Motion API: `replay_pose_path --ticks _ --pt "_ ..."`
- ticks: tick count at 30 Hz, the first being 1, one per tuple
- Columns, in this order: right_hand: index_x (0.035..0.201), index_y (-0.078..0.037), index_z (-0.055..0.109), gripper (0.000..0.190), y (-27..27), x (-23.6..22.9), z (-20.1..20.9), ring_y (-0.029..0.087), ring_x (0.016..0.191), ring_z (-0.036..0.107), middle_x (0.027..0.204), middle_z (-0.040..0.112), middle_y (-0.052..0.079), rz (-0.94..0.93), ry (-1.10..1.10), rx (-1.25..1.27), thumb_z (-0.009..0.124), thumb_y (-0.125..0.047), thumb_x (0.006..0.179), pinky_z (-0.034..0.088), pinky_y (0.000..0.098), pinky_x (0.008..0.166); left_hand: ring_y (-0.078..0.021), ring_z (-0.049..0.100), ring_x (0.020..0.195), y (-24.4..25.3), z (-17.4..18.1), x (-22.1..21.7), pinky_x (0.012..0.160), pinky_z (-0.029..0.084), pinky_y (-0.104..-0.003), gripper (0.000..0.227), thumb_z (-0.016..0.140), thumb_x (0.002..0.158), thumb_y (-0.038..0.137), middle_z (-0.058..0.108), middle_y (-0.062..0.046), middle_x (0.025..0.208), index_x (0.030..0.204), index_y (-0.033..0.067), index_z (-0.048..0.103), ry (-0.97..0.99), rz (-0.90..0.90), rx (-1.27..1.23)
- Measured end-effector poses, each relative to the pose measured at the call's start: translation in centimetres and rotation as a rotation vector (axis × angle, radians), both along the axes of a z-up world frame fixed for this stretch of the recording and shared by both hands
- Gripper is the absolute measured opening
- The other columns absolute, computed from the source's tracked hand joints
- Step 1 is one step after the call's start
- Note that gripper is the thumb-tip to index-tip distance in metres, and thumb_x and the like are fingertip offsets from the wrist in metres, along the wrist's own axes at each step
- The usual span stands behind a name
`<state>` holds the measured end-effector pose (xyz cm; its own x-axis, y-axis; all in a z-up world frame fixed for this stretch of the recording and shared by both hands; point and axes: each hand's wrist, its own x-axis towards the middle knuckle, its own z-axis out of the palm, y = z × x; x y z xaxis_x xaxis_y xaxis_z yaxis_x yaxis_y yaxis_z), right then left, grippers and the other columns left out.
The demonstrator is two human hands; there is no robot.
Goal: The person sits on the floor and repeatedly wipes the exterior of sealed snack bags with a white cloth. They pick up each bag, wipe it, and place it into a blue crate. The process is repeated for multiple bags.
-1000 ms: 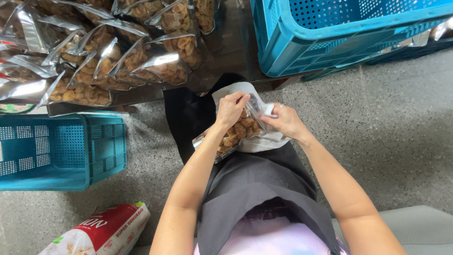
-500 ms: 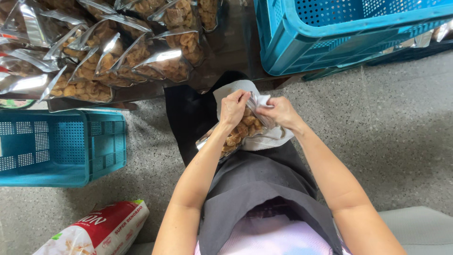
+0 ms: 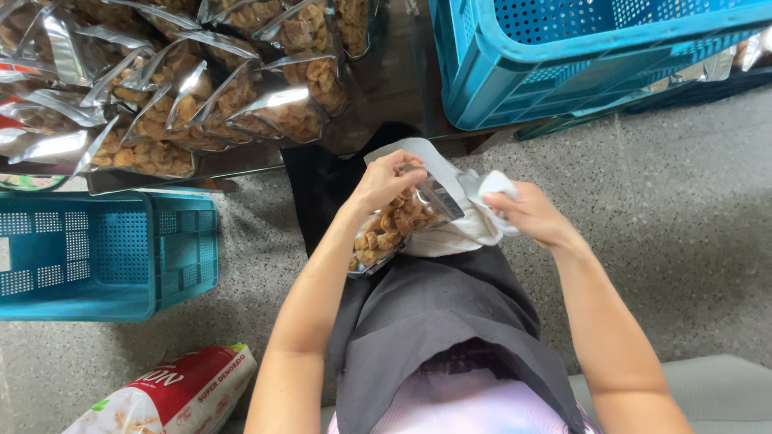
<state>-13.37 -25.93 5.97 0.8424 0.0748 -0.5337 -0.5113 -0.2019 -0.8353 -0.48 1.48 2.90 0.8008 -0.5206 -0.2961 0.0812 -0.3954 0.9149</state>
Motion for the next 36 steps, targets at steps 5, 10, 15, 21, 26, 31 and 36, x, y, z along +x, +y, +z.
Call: replay_pose_path --ticks 5,10,15,21,26,31,36 --pt "0.127 -0.006 0.070 0.050 5.2 -3.5 6.3 0.028 0.117 0.069 0.122 0.075 0.013 0.658 -0.246 0.311 0.076 -0.037 0.088 0.054 0.0381 0.100 -0.0271 0.074 0.087 1.2 3.5 1.4 0.077 0.057 -0.037 0.033 0.078 0.083 0.027 0.077 -0.016 0.096 0.109 0.0082 0.076 -0.150 -0.425 0.228" --pt "0.129 -0.005 0.064 0.050 10.3 -0.1 6.8 0.039 0.127 0.055 0.146 0.054 0.022 0.969 -0.475 -0.123 0.065 -0.043 0.096 0.046 0.0443 0.103 -0.0417 0.069 0.089 2.5 9.3 0.3 0.077 0.055 -0.050 0.010 0.066 0.093 0.017 0.072 -0.020 0.090 0.097 0.0076 0.069 -0.430 -0.344 0.613" --pt "0.131 -0.007 0.063 0.048 7.5 1.4 6.6 0.032 0.126 0.062 0.135 0.067 0.013 0.736 -0.317 -0.059 0.064 -0.040 0.095 0.048 0.0397 0.104 -0.0444 0.067 0.086 3.7 13.2 3.3 0.071 0.050 -0.054 0.004 0.060 0.095 0.010 0.072 -0.018 0.086 0.097 0.0067 0.059 -0.561 -0.053 0.397" --pt "0.133 -0.008 0.063 0.046 6.8 3.0 8.2 0.030 0.121 0.066 0.130 0.070 0.012 0.716 -0.266 -0.058 0.066 -0.034 0.095 0.051 0.0374 0.101 -0.0448 0.066 0.091 -0.6 10.2 13.3 0.076 0.049 -0.054 0.020 0.054 0.090 -0.004 0.071 -0.021 0.093 0.105 0.0073 0.056 -0.849 0.029 0.255" --pt "0.128 -0.010 0.070 0.044 -1.8 6.0 13.9 0.019 0.111 0.074 0.122 0.079 0.006 0.597 -0.238 -0.047 0.071 -0.029 0.089 0.056 0.0357 0.095 -0.0452 0.066 0.093 -1.3 6.7 18.6 0.075 0.049 -0.053 0.021 0.059 0.090 -0.003 0.071 -0.022 0.093 0.107 0.0077 0.057 -0.855 0.062 0.207" --pt "0.115 0.000 0.071 0.017 -13.4 18.9 16.0 0.018 0.095 0.070 0.112 0.073 0.012 0.190 -0.724 -0.416 0.059 -0.012 0.111 0.058 0.0302 0.083 -0.0414 0.066 0.095 0.0 3.9 21.5 0.077 0.051 -0.050 0.019 0.059 0.092 -0.003 0.071 -0.018 0.098 0.108 0.0073 0.057 -0.969 0.111 0.269" --pt "0.110 0.000 0.070 0.037 -19.4 37.4 8.2 0.016 0.076 0.068 0.091 0.070 0.007 0.068 -0.503 -0.728 0.061 -0.037 0.114 0.054 0.0323 0.065 -0.0288 0.066 0.099 1.0 3.1 20.9 0.084 0.049 -0.042 0.018 0.062 0.092 -0.001 0.071 -0.006 0.099 0.105 0.0108 0.059 -1.162 0.149 0.544"
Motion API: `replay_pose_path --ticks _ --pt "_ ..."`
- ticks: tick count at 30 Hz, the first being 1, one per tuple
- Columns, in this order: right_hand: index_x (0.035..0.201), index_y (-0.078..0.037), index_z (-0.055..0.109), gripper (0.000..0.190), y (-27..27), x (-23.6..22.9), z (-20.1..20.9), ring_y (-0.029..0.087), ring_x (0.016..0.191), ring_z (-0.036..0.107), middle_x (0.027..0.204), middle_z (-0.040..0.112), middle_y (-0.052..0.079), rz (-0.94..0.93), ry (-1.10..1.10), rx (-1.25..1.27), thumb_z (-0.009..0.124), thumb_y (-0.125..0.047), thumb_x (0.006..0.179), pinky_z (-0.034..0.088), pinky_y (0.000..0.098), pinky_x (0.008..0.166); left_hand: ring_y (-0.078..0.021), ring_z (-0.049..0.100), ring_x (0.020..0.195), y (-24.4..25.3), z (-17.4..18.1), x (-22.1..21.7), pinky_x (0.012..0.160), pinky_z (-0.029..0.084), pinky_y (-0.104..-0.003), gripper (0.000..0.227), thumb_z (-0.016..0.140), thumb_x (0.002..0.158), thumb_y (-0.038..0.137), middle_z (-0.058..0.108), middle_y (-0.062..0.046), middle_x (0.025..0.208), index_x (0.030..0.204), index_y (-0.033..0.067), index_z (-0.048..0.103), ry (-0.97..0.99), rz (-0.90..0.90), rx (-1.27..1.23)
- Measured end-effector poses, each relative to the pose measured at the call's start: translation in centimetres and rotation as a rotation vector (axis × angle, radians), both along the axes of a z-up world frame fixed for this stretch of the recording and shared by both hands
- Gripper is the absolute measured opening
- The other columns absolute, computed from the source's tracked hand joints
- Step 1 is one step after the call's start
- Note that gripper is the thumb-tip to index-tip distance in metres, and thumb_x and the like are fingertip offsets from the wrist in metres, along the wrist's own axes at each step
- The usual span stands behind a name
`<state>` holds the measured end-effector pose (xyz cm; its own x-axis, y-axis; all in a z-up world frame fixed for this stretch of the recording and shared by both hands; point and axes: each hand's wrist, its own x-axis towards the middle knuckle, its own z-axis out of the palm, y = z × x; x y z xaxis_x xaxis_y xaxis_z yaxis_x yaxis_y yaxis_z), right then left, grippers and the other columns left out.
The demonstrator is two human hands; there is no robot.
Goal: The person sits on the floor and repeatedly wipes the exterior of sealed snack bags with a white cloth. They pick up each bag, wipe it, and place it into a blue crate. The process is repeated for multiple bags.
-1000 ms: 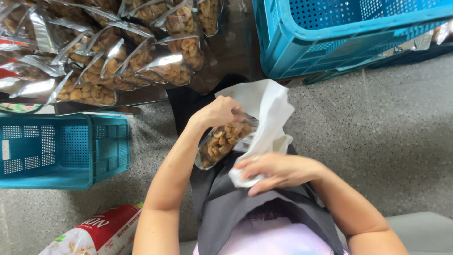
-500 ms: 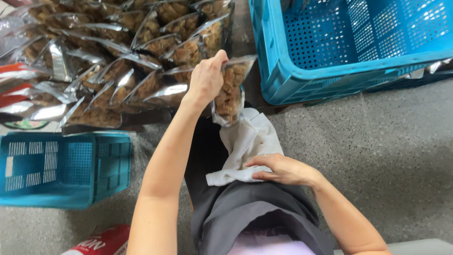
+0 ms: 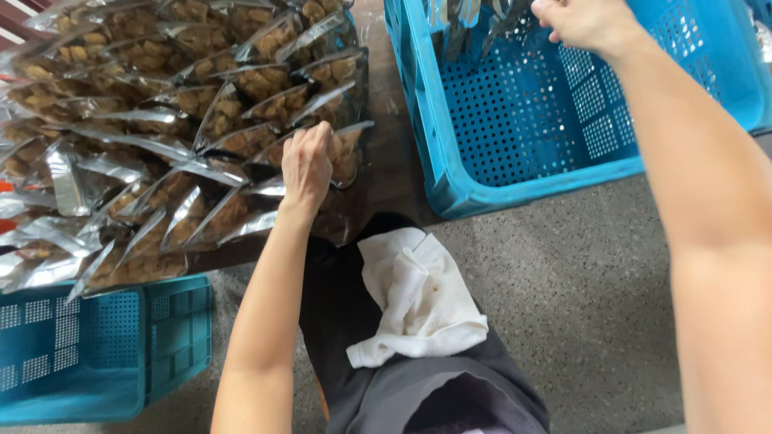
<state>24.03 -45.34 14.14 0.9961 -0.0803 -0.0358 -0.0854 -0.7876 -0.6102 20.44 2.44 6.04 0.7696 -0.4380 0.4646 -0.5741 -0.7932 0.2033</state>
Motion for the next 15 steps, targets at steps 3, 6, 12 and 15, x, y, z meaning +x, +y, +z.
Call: replay_pose_path --ticks 3,6,12,15 --pt "0.111 0.000 0.070 0.046 -1.4 5.3 -3.9 0.022 0.065 0.069 0.080 0.071 0.013 -0.081 0.136 -0.187 0.061 -0.045 0.110 0.056 0.0367 0.059 -0.0271 0.062 0.099 -0.1 0.5 -0.9 0.087 0.047 -0.043 0.016 0.065 0.094 0.006 0.069 -0.005 0.099 0.108 0.0122 0.063 0.007 0.043 0.017" --pt "0.108 0.007 0.067 0.055 -0.9 8.6 -6.6 0.025 0.060 0.070 0.080 0.072 0.019 -0.206 0.166 -0.204 0.070 -0.047 0.104 0.059 0.0359 0.054 -0.0287 0.060 0.100 -0.8 1.1 -1.4 0.083 0.046 -0.042 0.028 0.065 0.085 0.013 0.067 -0.007 0.104 0.113 0.0106 0.065 -0.126 0.049 0.025" --pt "0.107 0.014 0.064 0.037 -1.9 11.2 -11.0 0.023 0.065 0.074 0.085 0.073 0.021 -0.330 0.228 0.056 0.070 -0.021 0.099 0.063 0.0343 0.055 -0.0248 0.058 0.096 -1.3 0.2 -0.8 0.079 0.045 -0.040 0.006 0.067 0.094 0.018 0.060 -0.002 0.095 0.099 0.0170 0.063 -0.053 0.139 0.251" --pt "0.116 0.009 0.063 0.029 -4.1 10.0 -10.5 0.025 0.075 0.075 0.095 0.072 0.018 -0.190 0.199 0.282 0.063 -0.017 0.103 0.065 0.0362 0.060 -0.0233 0.058 0.097 -1.3 0.0 -0.4 0.081 0.045 -0.038 0.009 0.067 0.093 0.015 0.061 -0.002 0.100 0.100 0.0172 0.063 -0.087 0.170 0.304"
